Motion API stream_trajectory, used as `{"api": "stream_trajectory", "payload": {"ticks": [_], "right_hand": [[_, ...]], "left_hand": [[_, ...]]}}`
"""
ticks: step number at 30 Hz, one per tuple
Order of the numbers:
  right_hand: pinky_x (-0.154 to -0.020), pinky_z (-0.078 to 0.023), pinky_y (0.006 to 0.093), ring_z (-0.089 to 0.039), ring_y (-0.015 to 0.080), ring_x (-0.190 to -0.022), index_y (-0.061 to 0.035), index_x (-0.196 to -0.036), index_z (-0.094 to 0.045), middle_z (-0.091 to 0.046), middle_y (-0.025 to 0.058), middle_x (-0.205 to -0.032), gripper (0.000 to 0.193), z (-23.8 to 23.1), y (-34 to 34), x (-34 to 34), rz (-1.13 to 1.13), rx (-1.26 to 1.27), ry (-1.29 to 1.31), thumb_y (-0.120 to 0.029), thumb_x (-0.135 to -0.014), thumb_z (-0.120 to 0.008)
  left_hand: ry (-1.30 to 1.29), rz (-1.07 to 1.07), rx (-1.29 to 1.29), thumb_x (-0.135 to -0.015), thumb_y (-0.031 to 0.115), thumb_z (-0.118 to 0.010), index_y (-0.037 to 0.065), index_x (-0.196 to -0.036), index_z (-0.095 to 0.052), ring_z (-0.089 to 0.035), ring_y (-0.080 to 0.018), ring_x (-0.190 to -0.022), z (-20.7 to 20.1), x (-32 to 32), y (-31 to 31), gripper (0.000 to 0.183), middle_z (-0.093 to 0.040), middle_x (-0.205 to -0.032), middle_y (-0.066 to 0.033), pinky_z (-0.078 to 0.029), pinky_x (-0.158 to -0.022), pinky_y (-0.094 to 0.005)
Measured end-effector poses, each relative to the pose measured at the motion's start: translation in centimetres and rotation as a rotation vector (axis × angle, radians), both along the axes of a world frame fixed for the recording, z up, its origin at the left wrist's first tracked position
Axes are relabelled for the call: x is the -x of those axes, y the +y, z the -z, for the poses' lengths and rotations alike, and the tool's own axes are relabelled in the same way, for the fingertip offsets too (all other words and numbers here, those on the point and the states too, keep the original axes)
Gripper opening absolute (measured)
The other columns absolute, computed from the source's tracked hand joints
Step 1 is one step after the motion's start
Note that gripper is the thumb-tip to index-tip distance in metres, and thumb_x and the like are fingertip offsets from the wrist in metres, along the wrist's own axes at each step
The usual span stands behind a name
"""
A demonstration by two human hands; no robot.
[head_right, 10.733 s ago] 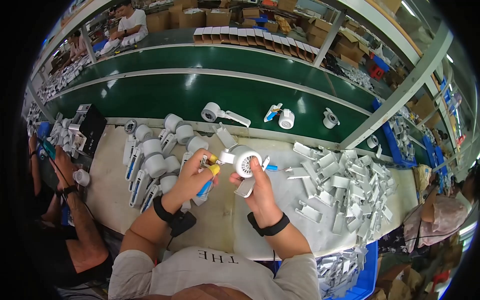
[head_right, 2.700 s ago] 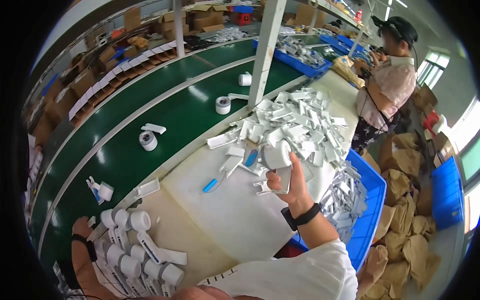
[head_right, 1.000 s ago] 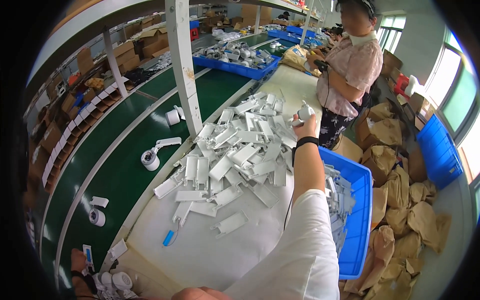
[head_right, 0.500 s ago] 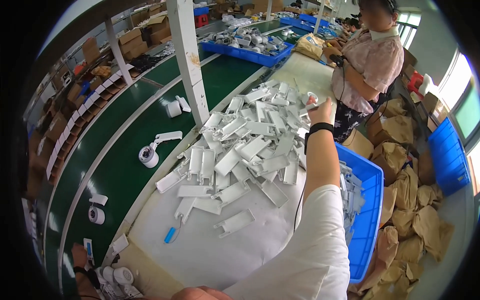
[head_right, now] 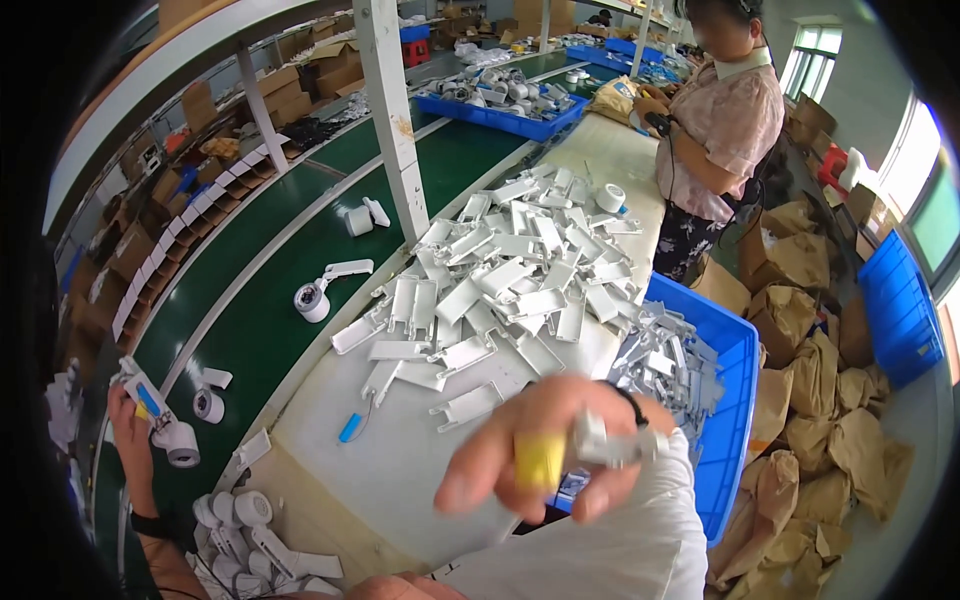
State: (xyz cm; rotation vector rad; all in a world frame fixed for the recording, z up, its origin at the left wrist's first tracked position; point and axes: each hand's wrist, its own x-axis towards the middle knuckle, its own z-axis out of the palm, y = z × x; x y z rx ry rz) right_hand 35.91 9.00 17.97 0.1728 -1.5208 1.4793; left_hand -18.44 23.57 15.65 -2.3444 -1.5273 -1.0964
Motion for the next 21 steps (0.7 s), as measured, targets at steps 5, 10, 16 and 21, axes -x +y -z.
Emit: {"api": "stream_trajectory", "payload": {"ticks": [5,10,16,21], "right_hand": [[-0.046,-0.045,0.0350,-0.060,0.0323,-0.061,-0.0040,-0.095,-0.050,-0.057,0.0276,-0.097,0.029,1.0,0.0,6.0,-0.262,-0.254,0.209,-0.013,-0.074,-0.067],[-0.049,-0.045,0.0348,-0.059,0.0298,-0.061,0.0003,-0.093,-0.057,-0.051,0.0290,-0.115,0.024,0.4,-0.5,10.8,-0.535,-0.281,0.240,-0.022,-0.083,-0.058],[-0.044,-0.042,0.0329,-0.056,0.0273,-0.057,-0.0052,-0.080,-0.056,-0.056,0.0289,-0.102,0.019,2.7,-1.4,16.8,-0.802,-0.075,0.265,-0.024,-0.085,-0.055],[-0.043,-0.041,0.0344,-0.055,0.0286,-0.055,-0.0050,-0.079,-0.056,-0.056,0.0295,-0.095,0.021,1.6,-1.2,18.7,-0.995,-0.147,0.227,-0.024,-0.085,-0.054]], "left_hand": [[-0.337,0.245,0.386,-0.084,0.005,-0.043,-0.007,-0.103,-0.051,-0.043,-0.0158,-0.108,-3.3,-9.6,-5.4,0.024,-0.042,-0.122,-0.0082,-0.032,-0.091,-0.0233],[-0.464,0.459,0.577,-0.079,0.008,-0.052,-0.003,-0.091,-0.059,-0.048,-0.0186,-0.099,-0.6,-14.2,-8.3,0.019,-0.049,-0.106,-0.0092,-0.036,-0.087,-0.0273],[-0.418,0.449,0.609,-0.080,0.009,-0.053,-0.002,-0.084,-0.059,-0.046,-0.0237,-0.105,6.9,-17.9,-10.4,0.014,-0.047,-0.113,-0.0128,-0.036,-0.089,-0.0322],[-0.268,0.476,0.778,-0.079,0.011,-0.053,0.001,-0.094,-0.056,-0.024,-0.0344,-0.128,9.3,-19.8,-9.8,0.018,-0.046,-0.124,-0.0128,-0.026,-0.102,-0.0415]]}}
